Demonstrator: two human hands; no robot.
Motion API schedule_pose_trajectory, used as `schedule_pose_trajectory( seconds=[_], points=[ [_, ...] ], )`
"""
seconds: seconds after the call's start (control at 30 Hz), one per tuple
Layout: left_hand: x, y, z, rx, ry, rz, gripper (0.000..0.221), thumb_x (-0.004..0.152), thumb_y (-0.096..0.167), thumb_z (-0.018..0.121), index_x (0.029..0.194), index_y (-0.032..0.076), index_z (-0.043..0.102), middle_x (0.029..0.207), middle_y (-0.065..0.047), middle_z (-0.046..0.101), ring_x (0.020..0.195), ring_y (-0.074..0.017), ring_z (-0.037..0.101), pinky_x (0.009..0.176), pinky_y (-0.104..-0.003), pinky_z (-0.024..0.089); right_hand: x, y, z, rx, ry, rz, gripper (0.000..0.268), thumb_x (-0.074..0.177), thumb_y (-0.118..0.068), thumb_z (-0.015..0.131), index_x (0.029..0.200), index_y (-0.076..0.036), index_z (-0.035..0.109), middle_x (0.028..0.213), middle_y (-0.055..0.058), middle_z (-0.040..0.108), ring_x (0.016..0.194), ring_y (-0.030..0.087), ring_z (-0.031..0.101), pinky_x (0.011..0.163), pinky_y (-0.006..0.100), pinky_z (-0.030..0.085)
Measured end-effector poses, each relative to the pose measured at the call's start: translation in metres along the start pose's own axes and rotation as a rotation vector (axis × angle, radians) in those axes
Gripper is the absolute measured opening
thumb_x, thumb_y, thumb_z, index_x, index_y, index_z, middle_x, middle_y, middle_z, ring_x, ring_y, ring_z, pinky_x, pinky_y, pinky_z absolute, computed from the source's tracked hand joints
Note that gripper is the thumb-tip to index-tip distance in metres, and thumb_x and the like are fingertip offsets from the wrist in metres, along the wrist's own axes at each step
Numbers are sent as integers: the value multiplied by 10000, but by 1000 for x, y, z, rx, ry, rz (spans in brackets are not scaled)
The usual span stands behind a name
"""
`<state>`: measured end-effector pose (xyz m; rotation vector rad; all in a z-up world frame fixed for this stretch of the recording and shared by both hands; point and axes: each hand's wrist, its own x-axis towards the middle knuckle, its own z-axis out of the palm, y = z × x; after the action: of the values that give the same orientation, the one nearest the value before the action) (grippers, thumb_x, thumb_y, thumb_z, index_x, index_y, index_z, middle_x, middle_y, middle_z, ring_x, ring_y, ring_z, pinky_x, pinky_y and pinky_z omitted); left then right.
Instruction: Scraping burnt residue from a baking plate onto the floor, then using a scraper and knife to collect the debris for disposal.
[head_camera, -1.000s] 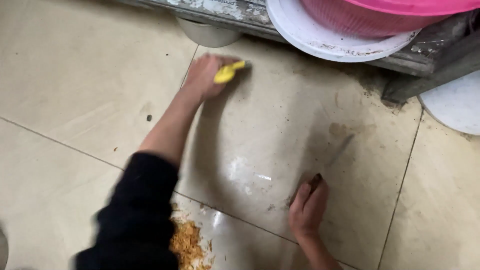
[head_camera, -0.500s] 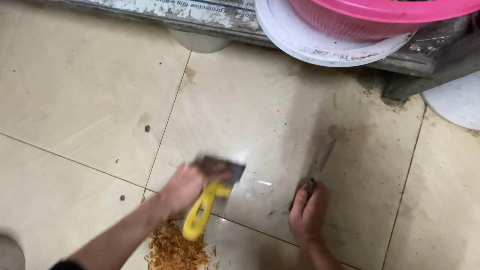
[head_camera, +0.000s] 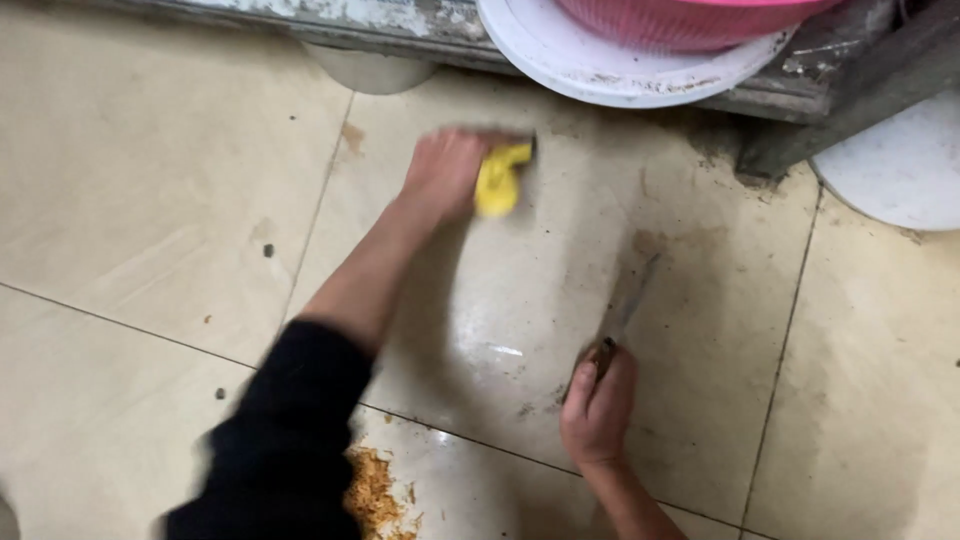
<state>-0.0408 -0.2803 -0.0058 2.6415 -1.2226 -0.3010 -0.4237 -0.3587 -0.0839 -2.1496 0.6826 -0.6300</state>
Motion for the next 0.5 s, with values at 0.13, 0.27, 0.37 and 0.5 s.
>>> schedule_pose_trajectory(
  seconds=[0.13,0.27,0.37,0.5],
  points=[
    [75,18,24,-53,137,-226,177,921,269,717,1045,314,836,890,-97,828,856,-440,764,719,-579,597,0,2,-1,-4,13,-46,380,1216,-339,401,1171,-18,600,1069,144,576,926,310,578,847,437,481],
    [2,44,2,-4,-24,43,468,934,436,799,1390,334,815,1115,-197,836,1054,-484,775,882,-563,592,7,-5,0,-5,-8,34,384,1207,-305,398,1231,21,599,1070,159,601,913,319,595,845,448,498],
    [-126,79,-25,-448,-383,-288,529,999,581,550,1394,381,840,1538,-2,753,1375,-241,729,1075,-334,521,2,-2,-2,59,37,-52,446,1233,-367,389,1325,26,577,1128,158,607,946,296,603,869,455,502],
    [-254,85,-14,-107,-253,402,675,863,-213,740,1421,165,761,1432,-98,775,1134,-256,790,711,-312,788,4,-5,-6,89,9,-1,424,1223,-343,373,1310,16,582,1157,152,601,971,290,625,844,427,519]
  ],
)
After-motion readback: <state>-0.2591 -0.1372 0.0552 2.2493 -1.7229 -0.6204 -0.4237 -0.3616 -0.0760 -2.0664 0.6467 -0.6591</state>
